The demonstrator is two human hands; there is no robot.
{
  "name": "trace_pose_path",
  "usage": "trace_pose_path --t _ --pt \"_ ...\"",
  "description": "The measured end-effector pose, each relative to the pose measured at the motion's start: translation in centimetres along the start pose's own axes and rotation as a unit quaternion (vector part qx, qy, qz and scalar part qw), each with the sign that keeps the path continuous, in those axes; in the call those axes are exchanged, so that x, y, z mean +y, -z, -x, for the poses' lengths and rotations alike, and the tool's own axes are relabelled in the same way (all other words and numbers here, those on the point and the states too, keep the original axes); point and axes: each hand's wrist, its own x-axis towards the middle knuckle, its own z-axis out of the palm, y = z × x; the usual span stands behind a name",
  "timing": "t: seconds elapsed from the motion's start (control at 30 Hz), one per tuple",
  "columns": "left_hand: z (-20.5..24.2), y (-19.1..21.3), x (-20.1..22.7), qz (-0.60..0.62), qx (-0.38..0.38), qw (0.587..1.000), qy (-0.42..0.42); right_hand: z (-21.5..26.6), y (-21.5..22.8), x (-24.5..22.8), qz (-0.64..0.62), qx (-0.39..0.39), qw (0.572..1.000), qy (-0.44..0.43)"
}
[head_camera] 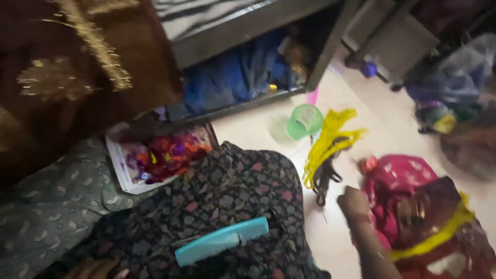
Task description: Attaching and hand-sewing yellow ribbon onto floral fabric using scissors and a needle.
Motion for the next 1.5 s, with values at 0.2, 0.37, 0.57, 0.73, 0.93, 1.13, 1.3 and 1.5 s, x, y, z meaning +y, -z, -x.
trace_pose_path --t 0.2,0.37,0.57,0.73,0.93,1.13,1.3,1.5 --pt "-20.3 11.7 8.2 0.084 -0.141 0.962 0.219 10.2 24.3 -7.6 0.387 0.086 0.892 0.216" --pt "-32.4 13.1 14.2 0.442 -0.084 0.891 0.059 19.1 35.4 -18.5 -0.073 0.249 0.895 0.362" --pt "-40.2 15.0 20.6 0.558 0.034 0.824 -0.091 22.6 38.4 -24.9 -0.519 -0.032 0.771 0.367" --pt "-34.5 9.5 18.4 0.579 -0.097 0.809 0.030 20.8 41.1 -27.6 -0.728 -0.034 0.571 0.379" --pt "-26.6 5.8 15.3 0.623 -0.170 0.738 0.195 8.0 38.0 -20.9 -0.681 0.024 0.576 0.451" --pt "-29.0 10.3 12.3 0.459 -0.098 0.871 0.143 17.2 43.1 -28.7 -0.657 0.031 0.631 0.411" --pt "-38.8 16.4 11.8 0.485 0.054 0.872 0.045 21.9 42.5 -33.2 -0.531 -0.010 0.713 0.458" --pt "-46.3 21.5 13.2 0.564 0.009 0.825 0.036 23.2 44.0 -33.0 -0.485 0.048 0.703 0.517"
